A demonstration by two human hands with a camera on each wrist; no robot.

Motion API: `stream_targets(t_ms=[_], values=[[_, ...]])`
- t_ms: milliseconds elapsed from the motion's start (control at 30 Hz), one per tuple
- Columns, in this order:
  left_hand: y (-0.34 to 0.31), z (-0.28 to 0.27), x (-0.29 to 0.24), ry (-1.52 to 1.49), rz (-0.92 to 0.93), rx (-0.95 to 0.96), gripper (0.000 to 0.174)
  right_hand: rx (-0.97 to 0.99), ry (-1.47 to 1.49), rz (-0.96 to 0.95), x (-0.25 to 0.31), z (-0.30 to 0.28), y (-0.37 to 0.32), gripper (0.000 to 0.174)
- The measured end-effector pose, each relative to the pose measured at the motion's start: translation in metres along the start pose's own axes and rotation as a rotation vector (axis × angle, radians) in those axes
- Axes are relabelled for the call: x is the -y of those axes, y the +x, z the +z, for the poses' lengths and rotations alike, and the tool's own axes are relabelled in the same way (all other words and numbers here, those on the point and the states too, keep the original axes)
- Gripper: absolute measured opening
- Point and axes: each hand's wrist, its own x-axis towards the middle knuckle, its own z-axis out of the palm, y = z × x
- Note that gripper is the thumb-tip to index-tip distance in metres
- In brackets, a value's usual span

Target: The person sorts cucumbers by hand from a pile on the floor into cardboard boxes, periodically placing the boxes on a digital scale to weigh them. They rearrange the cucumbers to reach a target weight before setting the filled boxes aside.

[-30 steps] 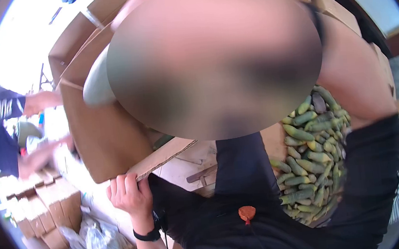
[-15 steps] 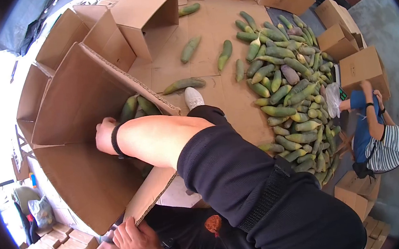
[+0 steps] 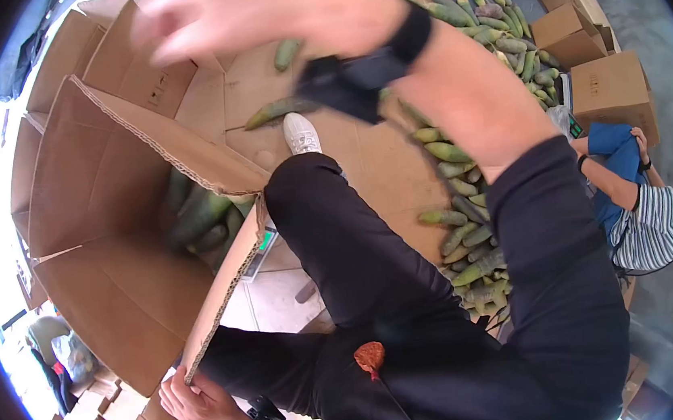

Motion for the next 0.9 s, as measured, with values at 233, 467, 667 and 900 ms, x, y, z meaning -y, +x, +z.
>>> stream_targets(t_ms=[233,467,667,900], values=[[-0.007,0.005,0.011,-0.002,-0.034,0.045,0.017,-0.124,-0.194,1.033,-0.224,0.052,-0.338,0.032],[-0.004,-0.002,0.005,0.028,-0.085,0.119,0.010,0.214,-0.408,1.798,-0.173,0.093,-0.507,0.060],[0.001,-0.001,0.002,-0.085,-0.187,0.123,0.011,-0.135,-0.148,1.954,-0.181,0.111,-0.565,0.098],[-0.001,-0.006,0.004,-0.156,-0.291,0.195,0.012,-0.322,-0.395,1.929,-0.240,0.182,-0.637,0.094]])
